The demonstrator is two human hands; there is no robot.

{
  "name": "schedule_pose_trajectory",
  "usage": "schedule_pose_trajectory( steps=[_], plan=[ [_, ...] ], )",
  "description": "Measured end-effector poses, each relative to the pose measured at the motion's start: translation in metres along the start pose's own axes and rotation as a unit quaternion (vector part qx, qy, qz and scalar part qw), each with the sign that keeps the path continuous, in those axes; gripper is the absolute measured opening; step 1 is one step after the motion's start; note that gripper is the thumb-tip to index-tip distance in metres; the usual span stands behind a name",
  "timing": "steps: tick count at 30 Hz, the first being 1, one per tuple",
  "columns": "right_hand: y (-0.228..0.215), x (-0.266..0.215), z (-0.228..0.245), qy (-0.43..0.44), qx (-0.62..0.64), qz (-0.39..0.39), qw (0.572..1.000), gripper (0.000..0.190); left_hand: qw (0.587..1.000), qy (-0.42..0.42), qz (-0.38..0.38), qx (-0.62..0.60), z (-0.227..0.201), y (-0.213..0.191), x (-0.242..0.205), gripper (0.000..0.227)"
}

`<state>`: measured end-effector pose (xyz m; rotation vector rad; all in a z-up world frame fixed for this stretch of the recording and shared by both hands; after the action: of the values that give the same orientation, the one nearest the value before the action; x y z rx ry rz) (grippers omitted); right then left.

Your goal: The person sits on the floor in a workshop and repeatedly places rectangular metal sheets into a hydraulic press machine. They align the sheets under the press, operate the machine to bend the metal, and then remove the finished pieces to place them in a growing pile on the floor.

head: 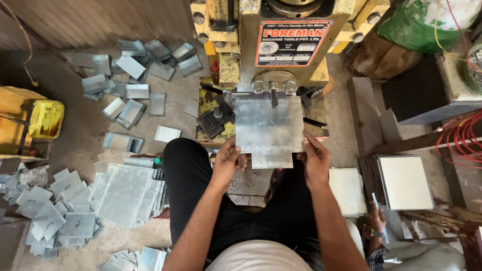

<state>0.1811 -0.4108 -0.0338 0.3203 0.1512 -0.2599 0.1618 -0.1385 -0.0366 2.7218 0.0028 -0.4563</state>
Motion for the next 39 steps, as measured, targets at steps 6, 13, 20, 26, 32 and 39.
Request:
schedule_pose_trajectory(
  steps=[6, 13, 20, 26, 32, 39],
  plan=[
    [0.000, 0.005, 0.001, 0.021, 0.022, -0.011, 0.999, 0.038, 0.998, -0.041, -0.010, -0.035, 0.002, -0.004, 0.000, 0.042],
    [0.001, 0.004, 0.007, 0.007, 0.034, 0.021, 0.999, 0.052, 0.995, -0.046, -0.001, -0.087, 0.015, -0.009, 0.005, 0.052],
    [0.014, 0.019, 0.020, 0.074, 0.128, 0.042, 0.988, 0.059, 0.999, -0.028, 0.043, -0.014, 0.008, -0.012, -0.002, 0.065],
    [0.013, 0.072, 0.002, 0.110, 0.058, 0.139, 0.983, 0.030, 0.989, 0.035, 0.121, -0.082, 0.013, 0.009, 0.007, 0.079],
    [0.032, -0.036, 0.033, 0.033, 0.097, 0.152, 0.983, 0.039, 0.974, 0.002, 0.215, -0.073, 0.014, 0.032, -0.020, 0.085],
    [0.057, -0.146, 0.068, 0.107, -0.021, 0.605, 0.788, 0.054, 0.994, -0.012, 0.048, -0.096, 0.044, 0.045, -0.004, 0.067]
  ],
)
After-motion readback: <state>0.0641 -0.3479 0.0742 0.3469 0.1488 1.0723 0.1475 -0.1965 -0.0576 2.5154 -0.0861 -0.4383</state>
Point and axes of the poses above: each hand's wrist, its own x-axis towards the middle knuckle, its own y-axis out of the palm, z = x × y, the point moved 6 cm from there along x, towards the middle knuckle, and after that the axes turned 2 degrees about -y, right-handed, at the moved point
